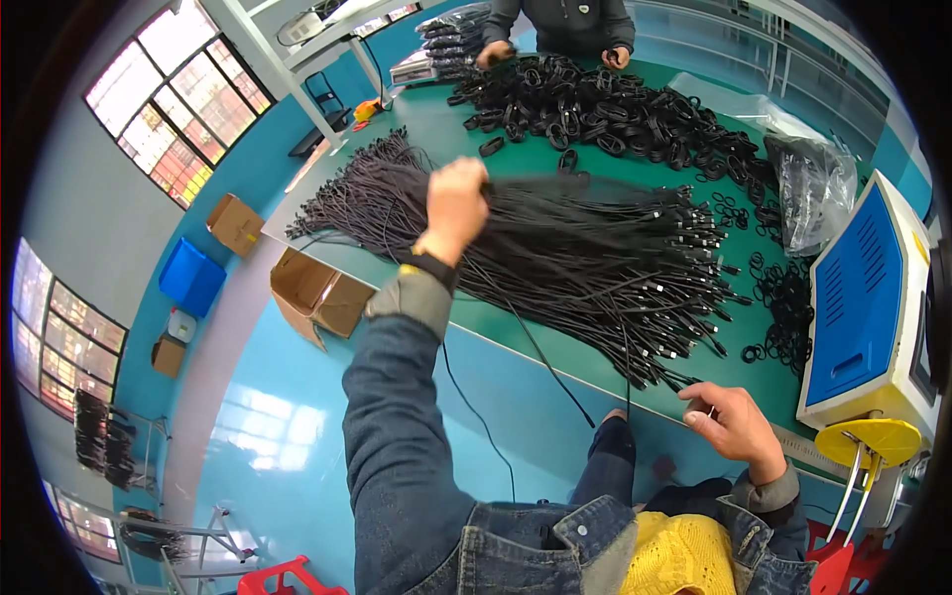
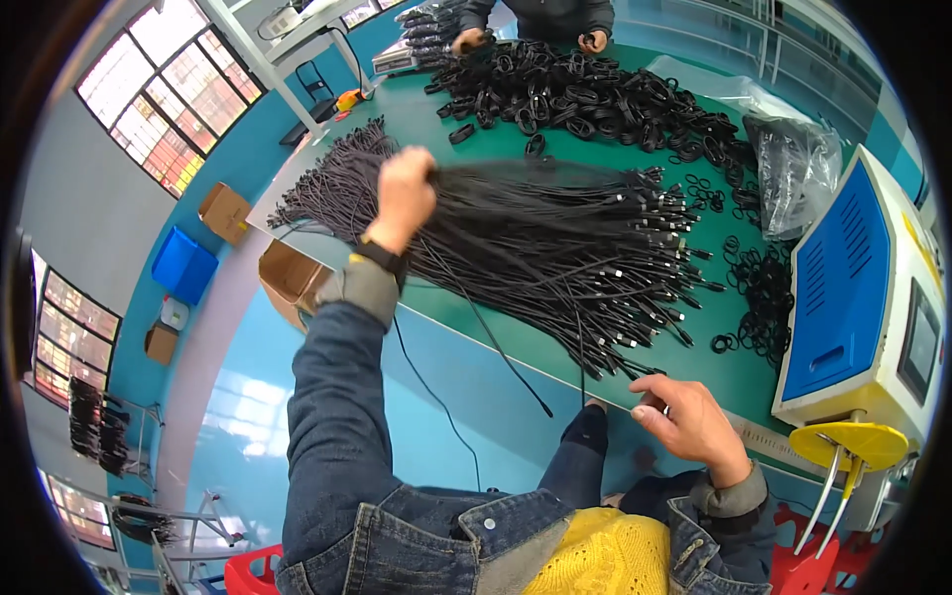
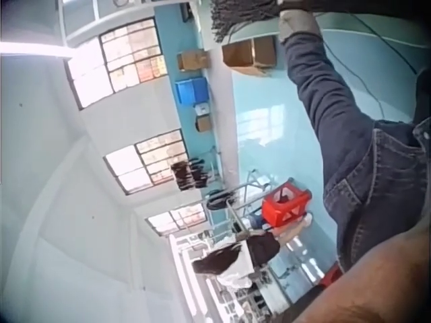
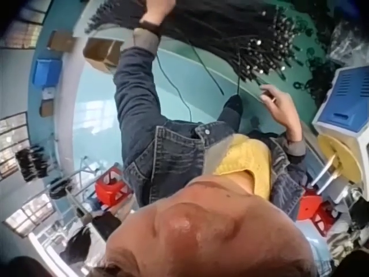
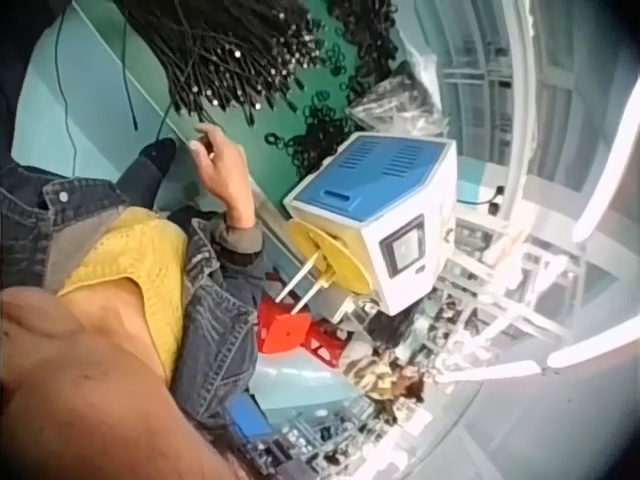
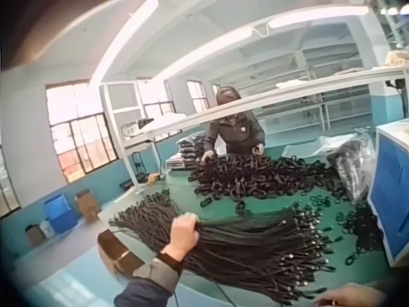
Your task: The person picks up a cable from a pile, winds it around the spindles of a winding machine, and removes the coiled cable. They then secure the coil with a rubber band and place it onto a separate pile on the table.
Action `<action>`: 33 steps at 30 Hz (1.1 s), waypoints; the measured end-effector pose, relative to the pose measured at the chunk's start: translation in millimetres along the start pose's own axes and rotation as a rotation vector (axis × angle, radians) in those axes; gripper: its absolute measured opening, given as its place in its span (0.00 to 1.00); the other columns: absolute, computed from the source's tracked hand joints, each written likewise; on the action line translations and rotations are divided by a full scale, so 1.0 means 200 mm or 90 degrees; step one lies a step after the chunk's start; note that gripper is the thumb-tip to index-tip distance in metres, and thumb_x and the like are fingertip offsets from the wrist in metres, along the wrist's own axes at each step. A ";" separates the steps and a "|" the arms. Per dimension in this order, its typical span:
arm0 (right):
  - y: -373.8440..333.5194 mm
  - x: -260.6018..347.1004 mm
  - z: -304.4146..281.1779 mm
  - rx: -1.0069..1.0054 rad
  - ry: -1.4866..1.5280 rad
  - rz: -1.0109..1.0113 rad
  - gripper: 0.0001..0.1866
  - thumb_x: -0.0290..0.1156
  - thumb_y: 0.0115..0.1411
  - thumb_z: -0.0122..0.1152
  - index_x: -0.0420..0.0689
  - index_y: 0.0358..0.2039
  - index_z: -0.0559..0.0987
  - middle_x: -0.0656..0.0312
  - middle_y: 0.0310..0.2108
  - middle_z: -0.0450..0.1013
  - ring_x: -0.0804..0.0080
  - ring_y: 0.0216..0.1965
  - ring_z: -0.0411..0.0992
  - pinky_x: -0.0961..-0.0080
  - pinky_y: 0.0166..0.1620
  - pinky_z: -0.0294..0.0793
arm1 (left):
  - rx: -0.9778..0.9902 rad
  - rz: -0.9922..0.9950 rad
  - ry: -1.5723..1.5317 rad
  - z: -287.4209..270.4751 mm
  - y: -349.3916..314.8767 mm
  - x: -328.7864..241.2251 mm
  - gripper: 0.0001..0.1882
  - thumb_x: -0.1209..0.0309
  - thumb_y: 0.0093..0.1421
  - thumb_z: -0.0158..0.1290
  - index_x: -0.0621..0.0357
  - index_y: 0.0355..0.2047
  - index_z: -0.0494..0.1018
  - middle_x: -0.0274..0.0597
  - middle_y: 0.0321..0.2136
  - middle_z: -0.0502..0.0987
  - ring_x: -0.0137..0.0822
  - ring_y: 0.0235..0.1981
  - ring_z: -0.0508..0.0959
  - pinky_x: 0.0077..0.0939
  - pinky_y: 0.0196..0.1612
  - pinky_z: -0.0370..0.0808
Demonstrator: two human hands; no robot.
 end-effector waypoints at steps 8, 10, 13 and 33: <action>-0.04 -0.10 0.11 0.085 -0.044 -0.023 0.13 0.31 0.50 0.58 0.39 0.36 0.72 0.53 0.23 0.73 0.55 0.26 0.72 0.66 0.29 0.69 | 0.543 0.029 -0.141 0.11 -0.05 -0.37 0.40 0.55 0.37 0.63 0.63 0.49 0.64 0.54 0.43 0.69 0.46 0.46 0.70 0.40 0.47 0.66; -0.09 -0.12 0.10 0.074 -0.045 0.012 0.14 0.31 0.50 0.58 0.39 0.37 0.72 0.54 0.23 0.72 0.56 0.27 0.72 0.67 0.30 0.69 | 0.398 0.059 -0.316 0.17 0.06 -0.51 0.45 0.53 0.36 0.64 0.64 0.52 0.61 0.54 0.46 0.68 0.47 0.46 0.70 0.35 0.46 0.67; -0.17 -0.15 0.10 0.076 -0.044 0.045 0.15 0.31 0.50 0.58 0.39 0.38 0.72 0.55 0.23 0.72 0.58 0.27 0.72 0.69 0.31 0.69 | 0.603 -0.031 -0.211 0.37 0.01 -0.64 0.44 0.50 0.35 0.63 0.68 0.47 0.66 0.58 0.45 0.69 0.49 0.49 0.68 0.40 0.49 0.67; -0.78 -0.26 0.10 -0.020 -0.015 0.119 0.14 0.29 0.49 0.57 0.38 0.36 0.73 0.54 0.24 0.73 0.59 0.26 0.72 0.71 0.31 0.70 | 0.312 0.073 -0.256 0.11 -0.19 -0.77 0.18 0.66 0.50 0.55 0.63 0.39 0.69 0.53 0.31 0.74 0.51 0.35 0.74 0.38 0.37 0.71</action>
Point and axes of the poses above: each hand's wrist, its own y-axis towards the middle knuckle, its own z-axis out of the palm, x = y × z, the point moved 5 cm from there along y, towards the middle knuckle
